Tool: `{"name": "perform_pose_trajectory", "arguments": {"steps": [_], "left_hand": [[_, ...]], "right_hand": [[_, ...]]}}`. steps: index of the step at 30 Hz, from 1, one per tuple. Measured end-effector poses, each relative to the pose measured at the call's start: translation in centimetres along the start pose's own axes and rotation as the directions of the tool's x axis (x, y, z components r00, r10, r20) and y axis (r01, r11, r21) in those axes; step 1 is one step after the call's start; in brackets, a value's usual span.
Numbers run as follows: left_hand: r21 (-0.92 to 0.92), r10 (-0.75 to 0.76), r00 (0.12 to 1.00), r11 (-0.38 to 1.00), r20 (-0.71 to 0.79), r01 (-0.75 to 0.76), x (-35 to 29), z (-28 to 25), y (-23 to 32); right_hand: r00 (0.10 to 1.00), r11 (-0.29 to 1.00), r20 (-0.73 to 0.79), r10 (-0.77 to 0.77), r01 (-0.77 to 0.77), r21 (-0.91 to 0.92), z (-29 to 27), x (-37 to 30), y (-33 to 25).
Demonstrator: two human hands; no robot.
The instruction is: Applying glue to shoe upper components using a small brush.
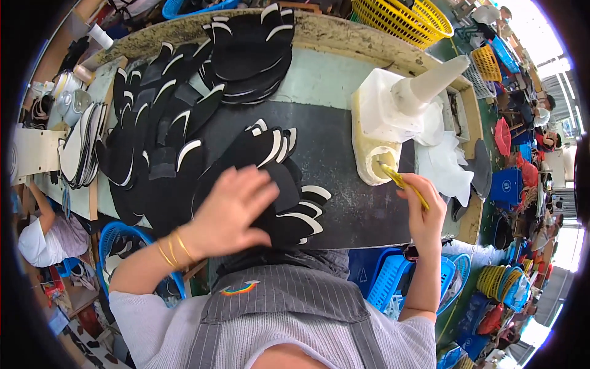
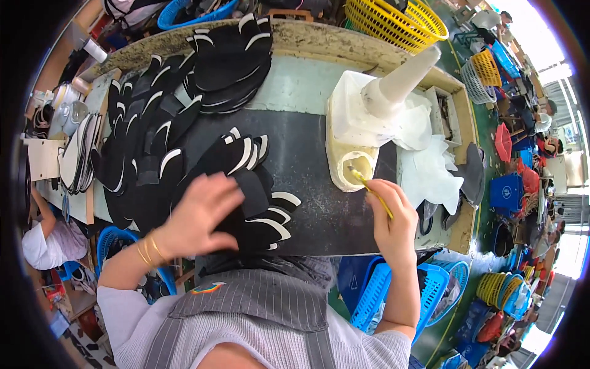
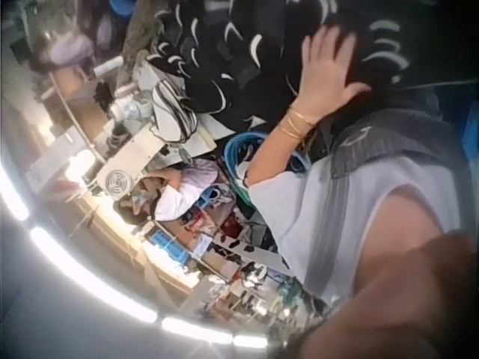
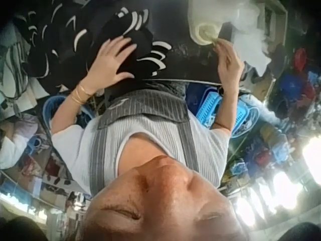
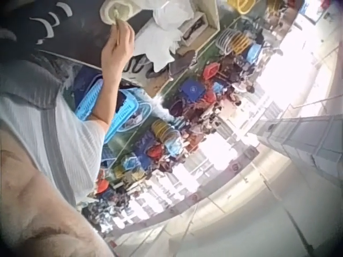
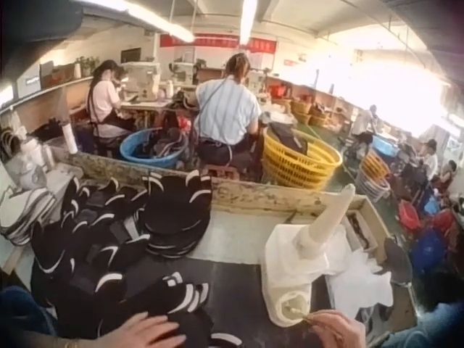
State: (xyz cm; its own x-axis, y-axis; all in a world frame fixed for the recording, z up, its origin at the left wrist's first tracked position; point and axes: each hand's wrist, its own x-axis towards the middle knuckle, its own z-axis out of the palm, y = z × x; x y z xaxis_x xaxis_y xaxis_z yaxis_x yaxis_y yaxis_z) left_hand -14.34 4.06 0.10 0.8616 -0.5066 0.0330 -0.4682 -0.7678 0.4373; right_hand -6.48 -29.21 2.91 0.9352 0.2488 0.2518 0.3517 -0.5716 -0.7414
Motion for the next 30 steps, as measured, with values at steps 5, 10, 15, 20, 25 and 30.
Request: {"name": "perform_pose_trajectory", "arguments": {"steps": [5,10,15,20,25,30], "left_hand": [[0.139,-0.008,0.995,0.99,0.098,-0.006,-2.3,2.1,1.9],[0.16,0.01,1.0,0.987,0.028,-0.014,-4.1,2.1,1.3],[0.114,0.007,1.0,0.993,-0.031,-0.003,-5.0,1.4,1.4],[0.042,0.0,0.999,0.999,-0.037,0.002,-5.1,1.9,1.2],[0.041,0.005,0.998,0.999,-0.07,-0.002,-5.1,2.3,0.8],[-0.077,-0.003,0.999,0.997,-0.042,0.0,-4.6,2.2,0.5]], "right_hand": [[0.951,0.952,-0.065,0.302,-0.297,0.076,1.0,2.4,1.7],[0.881,0.815,0.09,0.464,-0.465,0.345,-1.8,2.2,6.1],[0.845,0.615,-0.113,0.522,-0.282,0.736,-3.0,1.4,8.8],[0.868,0.478,0.324,0.377,-0.482,0.734,2.3,1.6,3.9],[0.875,0.668,0.484,0.005,-0.364,0.65,12.0,4.7,-3.3],[0.802,0.762,0.594,0.066,-0.425,0.488,13.5,6.1,-4.4]]}}
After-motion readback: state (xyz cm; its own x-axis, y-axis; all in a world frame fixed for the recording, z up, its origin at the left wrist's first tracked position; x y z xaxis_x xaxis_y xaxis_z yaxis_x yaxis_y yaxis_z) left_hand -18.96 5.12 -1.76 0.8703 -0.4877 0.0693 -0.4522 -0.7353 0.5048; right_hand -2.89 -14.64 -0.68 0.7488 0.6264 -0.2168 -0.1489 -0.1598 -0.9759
